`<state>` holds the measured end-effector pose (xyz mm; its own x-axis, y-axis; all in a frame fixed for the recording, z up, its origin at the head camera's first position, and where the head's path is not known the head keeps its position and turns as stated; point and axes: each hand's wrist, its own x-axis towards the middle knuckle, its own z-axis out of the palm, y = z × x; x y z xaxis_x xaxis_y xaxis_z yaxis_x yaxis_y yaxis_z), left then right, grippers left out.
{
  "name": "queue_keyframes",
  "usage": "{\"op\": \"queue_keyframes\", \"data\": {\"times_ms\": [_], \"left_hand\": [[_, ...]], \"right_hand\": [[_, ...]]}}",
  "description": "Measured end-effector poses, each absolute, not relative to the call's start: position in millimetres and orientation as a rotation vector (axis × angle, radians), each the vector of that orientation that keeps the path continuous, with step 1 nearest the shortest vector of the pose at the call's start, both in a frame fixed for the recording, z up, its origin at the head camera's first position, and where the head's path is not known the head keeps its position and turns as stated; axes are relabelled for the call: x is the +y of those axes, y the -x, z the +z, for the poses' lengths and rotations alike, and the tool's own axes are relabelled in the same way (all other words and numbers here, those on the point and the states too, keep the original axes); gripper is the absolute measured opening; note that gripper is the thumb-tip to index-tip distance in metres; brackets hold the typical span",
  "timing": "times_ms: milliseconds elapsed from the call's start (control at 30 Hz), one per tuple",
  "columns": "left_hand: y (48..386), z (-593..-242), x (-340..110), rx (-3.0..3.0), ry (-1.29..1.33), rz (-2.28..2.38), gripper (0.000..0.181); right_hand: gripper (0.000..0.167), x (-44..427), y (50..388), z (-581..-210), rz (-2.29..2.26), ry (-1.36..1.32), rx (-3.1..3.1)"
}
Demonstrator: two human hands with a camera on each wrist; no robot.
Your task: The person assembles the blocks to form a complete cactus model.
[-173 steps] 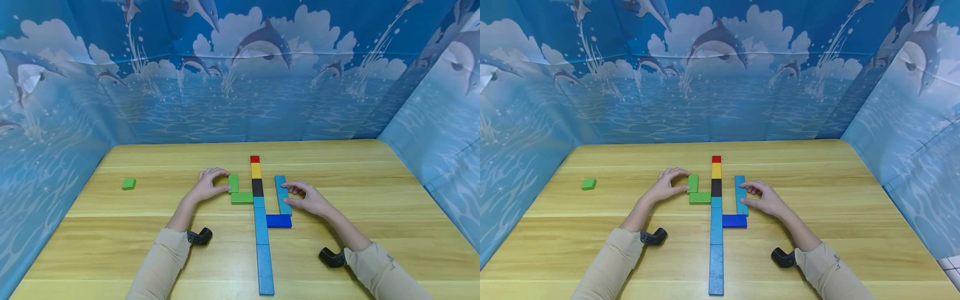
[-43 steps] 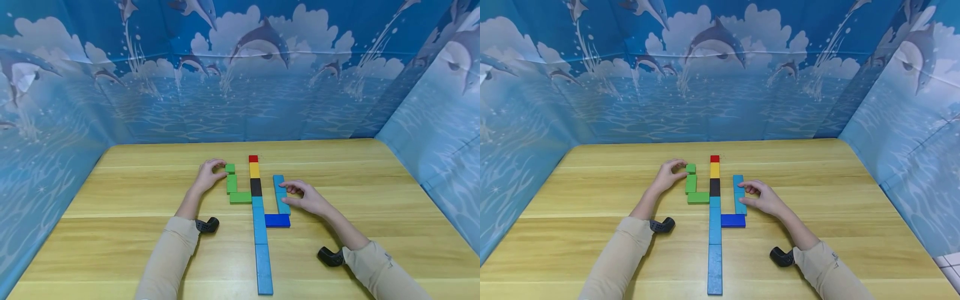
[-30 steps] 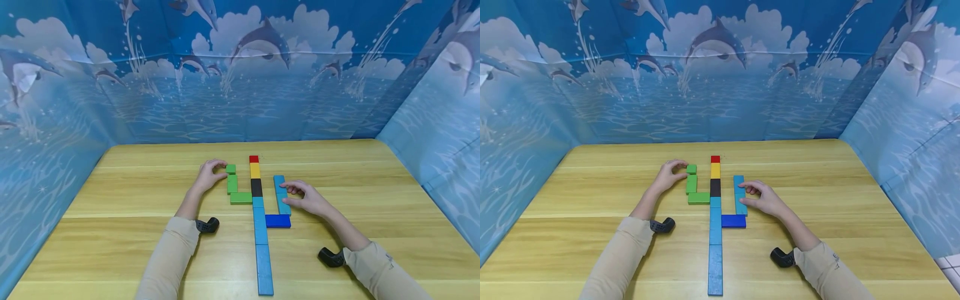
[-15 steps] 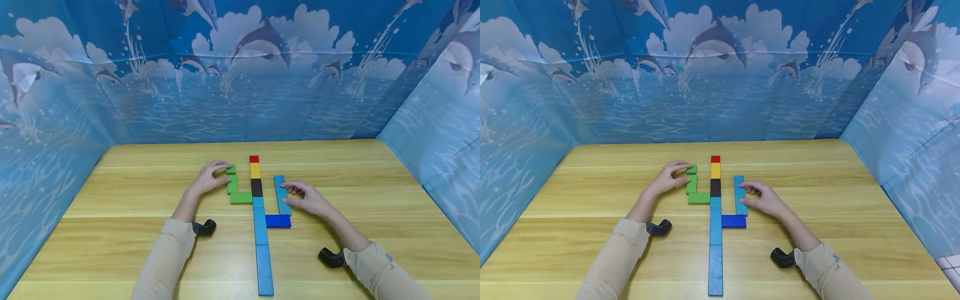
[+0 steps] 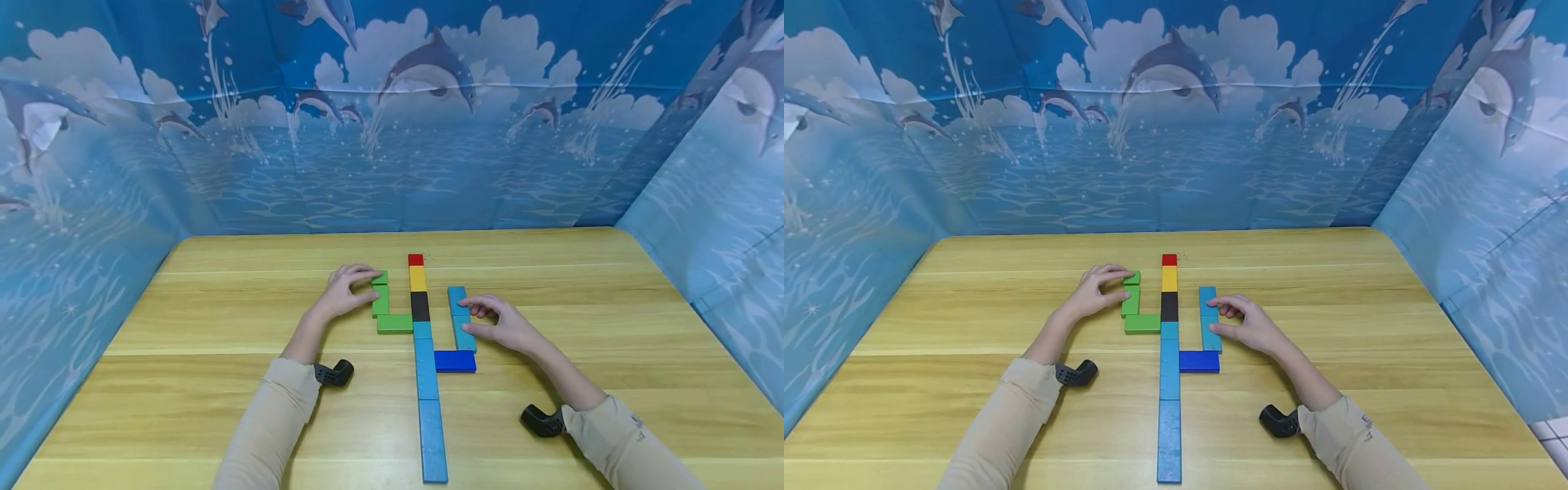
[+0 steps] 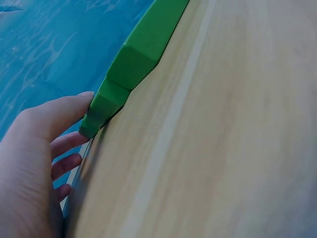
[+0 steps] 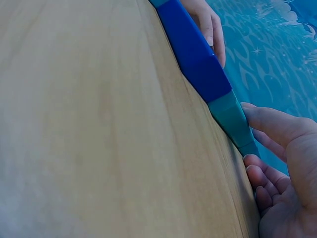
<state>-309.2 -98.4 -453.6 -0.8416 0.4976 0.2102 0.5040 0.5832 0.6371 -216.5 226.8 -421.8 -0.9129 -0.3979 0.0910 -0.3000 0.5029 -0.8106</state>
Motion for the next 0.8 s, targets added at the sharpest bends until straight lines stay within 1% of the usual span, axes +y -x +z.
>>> {"op": "queue_keyframes", "data": {"times_ms": [800], "left_hand": [[309.4,-456.1,-97.9,-2.759,0.880,-1.165,0.043]], "right_hand": [[0.040,226.4,215.1,-419.7,-1.384,0.633,2.627]]}}
